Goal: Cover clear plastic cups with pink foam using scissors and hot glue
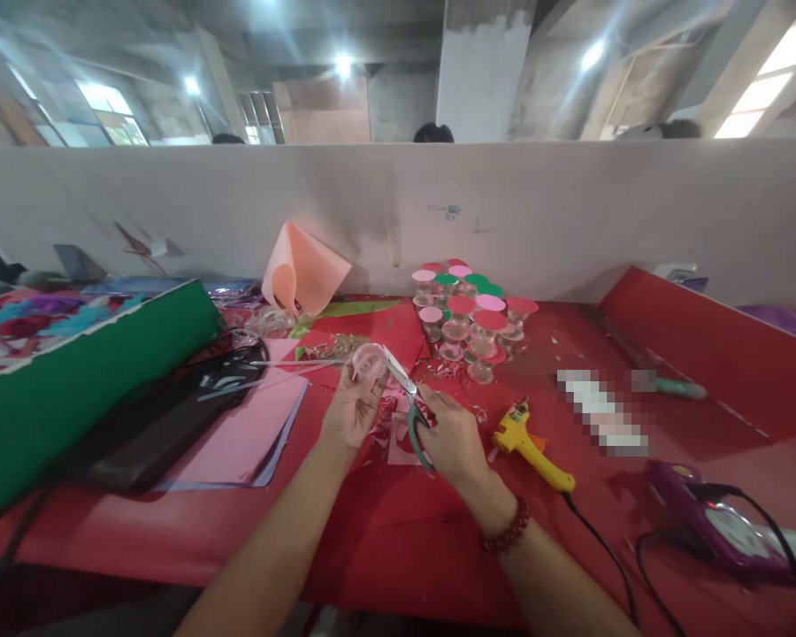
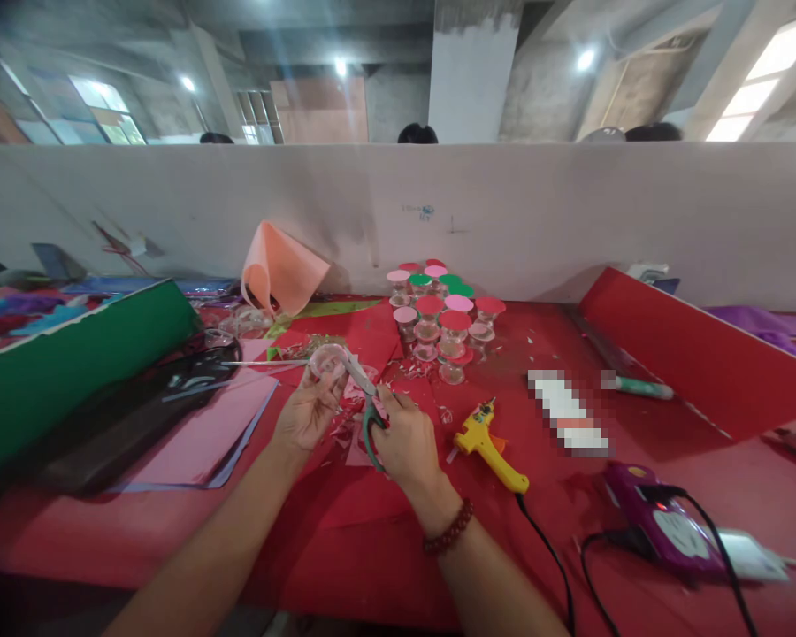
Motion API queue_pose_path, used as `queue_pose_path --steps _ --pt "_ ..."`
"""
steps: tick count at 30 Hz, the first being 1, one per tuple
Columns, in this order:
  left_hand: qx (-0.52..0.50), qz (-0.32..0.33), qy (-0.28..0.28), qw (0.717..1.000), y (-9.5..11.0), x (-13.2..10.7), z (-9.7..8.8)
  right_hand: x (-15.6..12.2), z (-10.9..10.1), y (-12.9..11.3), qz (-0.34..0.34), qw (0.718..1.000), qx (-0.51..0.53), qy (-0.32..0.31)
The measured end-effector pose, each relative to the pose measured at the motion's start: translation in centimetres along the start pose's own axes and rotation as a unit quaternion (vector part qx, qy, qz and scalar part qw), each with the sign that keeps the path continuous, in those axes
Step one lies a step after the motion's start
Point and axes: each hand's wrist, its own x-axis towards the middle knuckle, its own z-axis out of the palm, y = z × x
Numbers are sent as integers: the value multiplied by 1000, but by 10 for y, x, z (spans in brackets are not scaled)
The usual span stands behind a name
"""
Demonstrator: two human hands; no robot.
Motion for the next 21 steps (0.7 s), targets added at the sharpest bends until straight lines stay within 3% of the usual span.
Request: queue_pose_path --steps 16,21 --pt "22 -4 32 999 4 -4 7 3 -9 3 -4 999 -32 -16" --pt "25 -7 10 1000 4 0 1 2 -10 3 -5 999 -28 -16"
